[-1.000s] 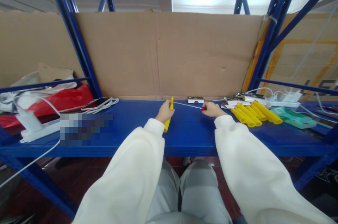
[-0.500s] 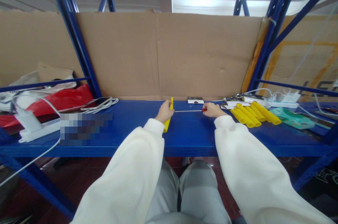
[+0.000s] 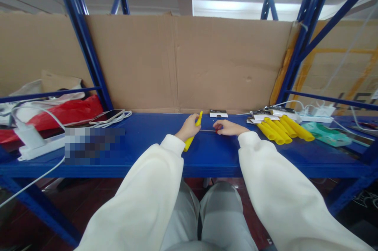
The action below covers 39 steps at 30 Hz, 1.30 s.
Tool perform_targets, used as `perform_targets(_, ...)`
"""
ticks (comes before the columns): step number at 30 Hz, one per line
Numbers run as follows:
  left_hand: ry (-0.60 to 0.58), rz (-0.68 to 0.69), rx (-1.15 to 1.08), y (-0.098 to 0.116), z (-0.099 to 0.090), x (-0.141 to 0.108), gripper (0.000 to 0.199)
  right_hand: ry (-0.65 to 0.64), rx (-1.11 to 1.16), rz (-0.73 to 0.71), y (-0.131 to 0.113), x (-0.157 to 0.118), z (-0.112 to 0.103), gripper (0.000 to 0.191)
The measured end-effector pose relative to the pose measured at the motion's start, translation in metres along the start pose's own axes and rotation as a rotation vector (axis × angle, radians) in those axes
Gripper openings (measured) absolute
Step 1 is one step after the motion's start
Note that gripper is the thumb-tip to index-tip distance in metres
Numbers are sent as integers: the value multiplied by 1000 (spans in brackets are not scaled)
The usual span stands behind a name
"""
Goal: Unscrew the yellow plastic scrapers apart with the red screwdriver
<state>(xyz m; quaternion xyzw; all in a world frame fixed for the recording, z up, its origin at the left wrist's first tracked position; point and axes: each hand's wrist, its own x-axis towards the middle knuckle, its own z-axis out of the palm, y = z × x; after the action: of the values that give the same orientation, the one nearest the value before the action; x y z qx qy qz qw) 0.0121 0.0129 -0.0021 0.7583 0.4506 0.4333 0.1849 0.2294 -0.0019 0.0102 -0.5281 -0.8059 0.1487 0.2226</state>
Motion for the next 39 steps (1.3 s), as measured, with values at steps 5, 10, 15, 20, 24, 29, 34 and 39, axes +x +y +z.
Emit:
perform_targets(5, -105, 27, 41, 9, 2, -2, 37, 214, 115, -194, -9, 14, 18, 28)
perform_targets(10, -123, 59, 40, 11, 3, -4, 35, 326, 76, -261, -14, 24, 27, 15)
perform_targets(15, -132, 62, 39, 13, 3, -4, 33, 361, 41, -231, -14, 26, 27, 12)
perform_targets(20, -127, 67, 42, 13, 3, -4, 35, 352, 24, -242, -14, 27, 28, 10)
perform_targets(24, -134, 69, 42, 11, 4, -3, 37, 340, 14, -256, -13, 26, 28, 8)
perform_targets(29, -120, 67, 19, 10, 4, -3, 35, 338, -14, -260, -14, 25, 27, 13)
perform_targets(34, -146, 80, 35, 11, 3, -3, 31, 335, -67, -241, -16, 26, 26, 15)
perform_targets(39, -106, -15, 75, 10, -1, -2, 30, 358, -154, -155, -14, 24, 16, 19)
